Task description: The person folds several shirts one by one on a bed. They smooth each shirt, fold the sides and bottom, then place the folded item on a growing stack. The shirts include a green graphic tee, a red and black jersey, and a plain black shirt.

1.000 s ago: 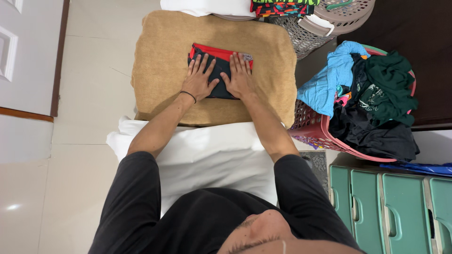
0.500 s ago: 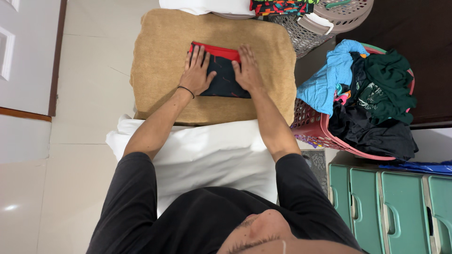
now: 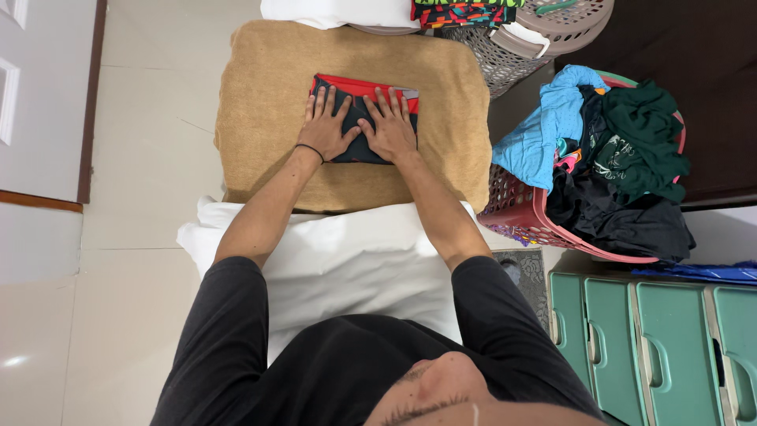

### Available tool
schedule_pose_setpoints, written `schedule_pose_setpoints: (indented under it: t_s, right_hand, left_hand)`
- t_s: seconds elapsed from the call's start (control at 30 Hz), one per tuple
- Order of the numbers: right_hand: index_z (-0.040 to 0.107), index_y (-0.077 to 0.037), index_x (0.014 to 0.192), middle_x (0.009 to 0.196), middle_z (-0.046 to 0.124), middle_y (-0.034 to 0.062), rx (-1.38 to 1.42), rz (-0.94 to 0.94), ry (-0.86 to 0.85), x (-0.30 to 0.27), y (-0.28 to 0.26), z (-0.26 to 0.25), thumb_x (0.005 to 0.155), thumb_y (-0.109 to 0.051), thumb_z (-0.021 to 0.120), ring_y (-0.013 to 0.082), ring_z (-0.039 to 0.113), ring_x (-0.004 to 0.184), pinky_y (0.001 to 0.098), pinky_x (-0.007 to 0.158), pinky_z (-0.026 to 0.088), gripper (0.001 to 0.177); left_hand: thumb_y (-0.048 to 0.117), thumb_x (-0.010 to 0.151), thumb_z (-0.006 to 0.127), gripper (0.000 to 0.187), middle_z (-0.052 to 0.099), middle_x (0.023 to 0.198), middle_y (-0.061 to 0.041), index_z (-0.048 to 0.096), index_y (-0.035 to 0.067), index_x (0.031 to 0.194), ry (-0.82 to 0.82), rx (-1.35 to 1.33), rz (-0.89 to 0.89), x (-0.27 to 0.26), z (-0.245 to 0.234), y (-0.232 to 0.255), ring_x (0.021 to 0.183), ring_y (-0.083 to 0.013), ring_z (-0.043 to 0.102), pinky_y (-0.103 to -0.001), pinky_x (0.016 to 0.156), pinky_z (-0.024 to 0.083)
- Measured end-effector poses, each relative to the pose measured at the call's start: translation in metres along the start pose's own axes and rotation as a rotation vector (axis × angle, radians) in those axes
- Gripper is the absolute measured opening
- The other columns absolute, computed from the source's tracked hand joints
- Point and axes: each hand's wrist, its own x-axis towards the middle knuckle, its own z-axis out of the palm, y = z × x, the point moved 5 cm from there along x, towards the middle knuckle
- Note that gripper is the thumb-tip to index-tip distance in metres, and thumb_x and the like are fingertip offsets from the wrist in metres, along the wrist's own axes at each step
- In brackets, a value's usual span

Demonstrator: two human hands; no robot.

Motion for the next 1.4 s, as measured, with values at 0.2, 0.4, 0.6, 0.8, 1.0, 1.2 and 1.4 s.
schedule_pose_setpoints:
  t_s: [0.2, 0.4, 0.6, 0.8, 1.0, 1.2, 1.4]
  right_hand:
    - [0.040, -0.009, 0.157, 0.165, 0.031, 0.0194, 0.078, -0.016, 0.067, 0.000, 0.008, 0.000, 0.107, -0.049, 0.044, 0.0388, 0.019, 0.156, 0.0547, 0.127, 0.011, 0.065]
    - [0.043, -0.005, 0.155, 0.165, 0.032, 0.0207, 0.115, -0.035, 0.131, -0.002, 0.007, -0.005, 0.106, -0.046, 0.048, 0.0393, 0.021, 0.156, 0.0553, 0.127, 0.013, 0.064]
    - [0.041, -0.005, 0.155, 0.165, 0.032, 0.0204, 0.079, -0.060, 0.109, -0.008, 0.003, 0.002, 0.105, -0.047, 0.049, 0.0389, 0.020, 0.155, 0.0554, 0.126, 0.013, 0.066]
    - [0.040, -0.006, 0.156, 0.165, 0.032, 0.0196, 0.103, -0.020, 0.094, -0.004, 0.008, 0.012, 0.105, -0.045, 0.047, 0.0381, 0.020, 0.155, 0.0548, 0.126, 0.013, 0.065]
    - [0.040, -0.004, 0.156, 0.165, 0.032, 0.0207, 0.079, 0.005, 0.175, -0.002, 0.007, 0.011, 0.107, -0.044, 0.047, 0.0393, 0.021, 0.155, 0.0546, 0.126, 0.015, 0.063]
    - [0.042, -0.005, 0.155, 0.164, 0.033, 0.0208, 0.098, 0.013, 0.132, -0.010, 0.009, 0.005, 0.107, -0.043, 0.046, 0.0400, 0.022, 0.154, 0.0553, 0.125, 0.016, 0.062]
    - [0.045, -0.005, 0.153, 0.163, 0.034, 0.0215, 0.121, -0.002, 0.069, -0.013, 0.013, 0.011, 0.107, -0.043, 0.046, 0.0403, 0.023, 0.154, 0.0548, 0.125, 0.018, 0.060]
  left_hand:
    - [0.065, 0.099, 0.043, 0.080, 0.019, 0.166, -0.026, 0.034, 0.015, 0.160, -0.084, -0.004, 0.024, 0.006, 0.001, -0.005, 0.156, -0.0425, 0.010, -0.056, 0.124, 0.007]
    - [0.059, 0.104, 0.037, 0.065, 0.022, 0.167, -0.018, 0.035, 0.023, 0.159, -0.264, -0.063, -0.009, 0.018, -0.008, -0.020, 0.156, -0.0359, 0.015, -0.050, 0.126, 0.011]
    - [0.039, 0.103, 0.045, 0.057, 0.025, 0.167, -0.015, 0.039, 0.022, 0.157, -0.282, -0.002, 0.001, 0.028, -0.001, -0.025, 0.155, -0.0353, 0.018, -0.051, 0.124, 0.016]
    - [0.032, 0.105, 0.054, 0.054, 0.032, 0.172, -0.015, 0.048, 0.015, 0.156, 0.122, 0.338, 0.127, -0.010, 0.012, 0.024, 0.160, -0.0362, 0.022, -0.054, 0.129, 0.018]
    - [0.038, 0.104, 0.050, 0.053, 0.029, 0.165, -0.016, 0.046, 0.021, 0.154, 0.105, -0.113, 0.064, -0.040, 0.003, 0.017, 0.153, -0.0433, 0.020, -0.057, 0.122, 0.017]
    - [0.035, 0.104, 0.052, 0.053, 0.030, 0.166, -0.017, 0.047, 0.020, 0.154, 0.120, -0.050, 0.019, -0.032, 0.013, 0.025, 0.153, -0.0464, 0.021, -0.061, 0.123, 0.018]
    - [0.032, 0.101, 0.054, 0.055, 0.029, 0.165, -0.020, 0.046, 0.018, 0.153, 0.081, -0.083, -0.012, -0.022, 0.021, 0.022, 0.152, -0.0489, 0.020, -0.062, 0.121, 0.017]
